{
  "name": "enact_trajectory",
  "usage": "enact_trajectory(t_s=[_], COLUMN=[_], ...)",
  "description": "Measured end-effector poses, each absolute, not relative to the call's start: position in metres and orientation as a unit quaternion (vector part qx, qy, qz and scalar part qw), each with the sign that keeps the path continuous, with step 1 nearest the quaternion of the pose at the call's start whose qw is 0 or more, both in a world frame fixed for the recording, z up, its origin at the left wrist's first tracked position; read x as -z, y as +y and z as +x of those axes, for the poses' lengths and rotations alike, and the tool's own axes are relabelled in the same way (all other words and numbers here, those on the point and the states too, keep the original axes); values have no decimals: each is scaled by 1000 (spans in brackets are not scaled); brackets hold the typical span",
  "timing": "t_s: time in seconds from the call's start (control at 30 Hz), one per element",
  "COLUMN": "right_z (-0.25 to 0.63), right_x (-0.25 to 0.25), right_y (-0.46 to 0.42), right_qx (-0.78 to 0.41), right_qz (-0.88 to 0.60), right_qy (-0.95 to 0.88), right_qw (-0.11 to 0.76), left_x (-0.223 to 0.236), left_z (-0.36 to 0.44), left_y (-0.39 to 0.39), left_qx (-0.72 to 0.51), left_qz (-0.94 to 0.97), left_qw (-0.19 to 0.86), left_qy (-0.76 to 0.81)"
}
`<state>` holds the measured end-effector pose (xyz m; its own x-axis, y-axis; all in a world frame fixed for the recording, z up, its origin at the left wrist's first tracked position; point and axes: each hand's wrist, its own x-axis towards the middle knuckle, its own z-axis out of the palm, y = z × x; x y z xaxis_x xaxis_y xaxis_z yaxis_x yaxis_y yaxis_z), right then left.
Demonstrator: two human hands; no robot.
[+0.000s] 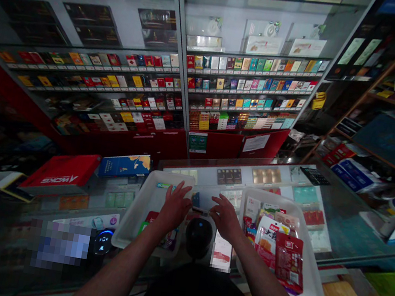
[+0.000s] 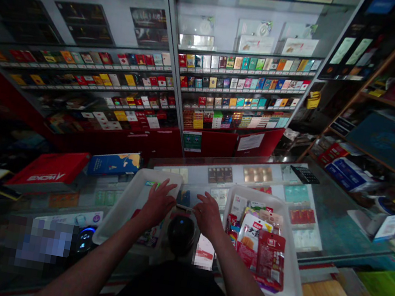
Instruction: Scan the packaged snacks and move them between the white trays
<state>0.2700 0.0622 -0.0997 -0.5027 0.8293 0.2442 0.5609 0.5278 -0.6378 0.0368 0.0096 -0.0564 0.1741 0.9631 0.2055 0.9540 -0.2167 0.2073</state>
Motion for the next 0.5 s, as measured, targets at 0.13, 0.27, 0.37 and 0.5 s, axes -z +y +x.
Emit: enact_trajectory(t_s=[0.13,0.27,0.37,0.5], right_z=[272,271,270,269], right_x=[104,110,110,108], right_y=[62,62,62,63], right_qx=[-241,-255,-271,-288], right_qz=[-416,-419,-424,-444], right_qy=[-832,-823,-814,-800], right_qw=[277,287,290,283], left_x=[55,58,59,60], left_z=[36,32,31,32], left_y=[9,11,14,17], left_qx=[-144,-149,-150,-151], left_qz=[772,774,764,753], left_qw=[22,33,41,61], left_qy=[619,615,625,637])
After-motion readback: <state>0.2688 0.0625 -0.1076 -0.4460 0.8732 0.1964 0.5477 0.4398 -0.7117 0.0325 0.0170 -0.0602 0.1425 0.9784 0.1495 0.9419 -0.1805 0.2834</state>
